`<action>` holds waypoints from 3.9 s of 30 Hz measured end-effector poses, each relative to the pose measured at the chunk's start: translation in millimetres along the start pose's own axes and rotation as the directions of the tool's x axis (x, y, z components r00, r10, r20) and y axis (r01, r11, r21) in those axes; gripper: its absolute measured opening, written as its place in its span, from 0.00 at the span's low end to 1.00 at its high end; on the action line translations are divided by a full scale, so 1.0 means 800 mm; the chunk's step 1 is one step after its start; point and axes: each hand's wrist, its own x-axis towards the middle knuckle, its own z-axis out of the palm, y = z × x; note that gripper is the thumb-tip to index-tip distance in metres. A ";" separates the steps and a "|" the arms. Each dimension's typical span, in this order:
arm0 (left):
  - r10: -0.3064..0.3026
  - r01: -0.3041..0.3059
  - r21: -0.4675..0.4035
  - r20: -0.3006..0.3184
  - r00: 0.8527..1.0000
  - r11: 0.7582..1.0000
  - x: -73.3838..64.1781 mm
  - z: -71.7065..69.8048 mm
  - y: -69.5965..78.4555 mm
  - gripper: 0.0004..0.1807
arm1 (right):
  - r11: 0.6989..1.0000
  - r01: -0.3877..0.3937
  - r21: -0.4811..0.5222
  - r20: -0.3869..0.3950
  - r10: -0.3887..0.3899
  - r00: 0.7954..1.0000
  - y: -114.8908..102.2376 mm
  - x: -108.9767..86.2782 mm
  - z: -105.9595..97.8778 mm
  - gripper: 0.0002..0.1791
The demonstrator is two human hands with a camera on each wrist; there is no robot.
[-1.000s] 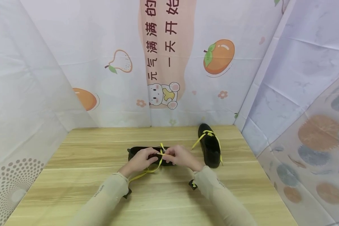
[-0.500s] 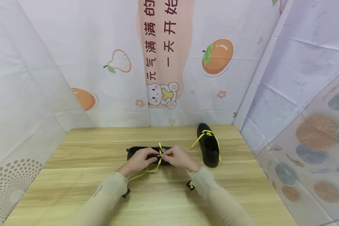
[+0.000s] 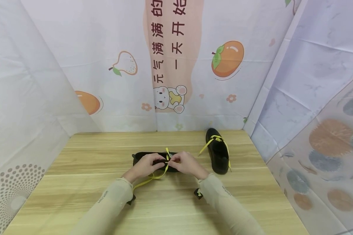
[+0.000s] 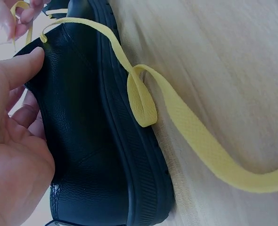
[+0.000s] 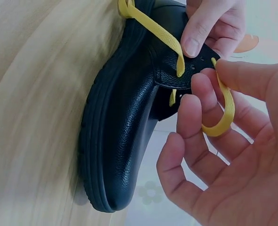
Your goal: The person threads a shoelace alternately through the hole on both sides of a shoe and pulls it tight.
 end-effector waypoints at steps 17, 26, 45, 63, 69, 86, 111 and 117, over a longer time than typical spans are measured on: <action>0.001 -0.001 -0.017 0.011 1.000 1.000 0.001 0.002 -0.002 0.12 | 0.986 -0.048 -0.158 -0.108 0.031 0.994 0.003 0.003 0.021 0.08; -0.011 0.011 -0.013 0.018 1.000 1.000 0.002 -0.003 0.006 0.13 | 0.984 -0.061 -0.168 -0.137 0.038 0.990 0.001 0.004 0.025 0.09; -0.006 0.006 -0.026 0.002 1.000 1.000 0.001 -0.005 0.005 0.11 | 0.977 -0.033 -0.210 -0.167 -0.002 0.986 -0.005 0.010 0.031 0.09; 0.003 -0.004 -0.054 -0.017 1.000 0.999 0.002 0.001 0.001 0.13 | 0.977 -0.045 -0.208 -0.082 0.029 0.996 -0.011 0.011 0.029 0.07; -0.002 0.002 -0.059 0.001 1.000 0.998 0.001 -0.002 0.000 0.14 | 0.983 -0.031 -0.181 -0.097 0.014 0.995 -0.007 0.011 0.030 0.06; -0.108 0.113 -0.109 0.044 0.993 0.988 0.002 -0.016 0.007 0.16 | 0.981 0.004 -0.191 -0.092 -0.022 0.996 -0.003 0.009 0.027 0.04; -0.136 0.152 -0.134 0.124 0.983 0.979 0.009 -0.024 0.004 0.14 | 0.983 0.001 -0.185 -0.101 -0.020 0.995 -0.004 0.013 0.025 0.08; -0.121 0.146 -0.181 0.142 0.983 0.973 0.010 -0.025 0.004 0.11 | 0.982 -0.006 -0.191 -0.102 -0.013 0.995 -0.005 0.012 0.024 0.08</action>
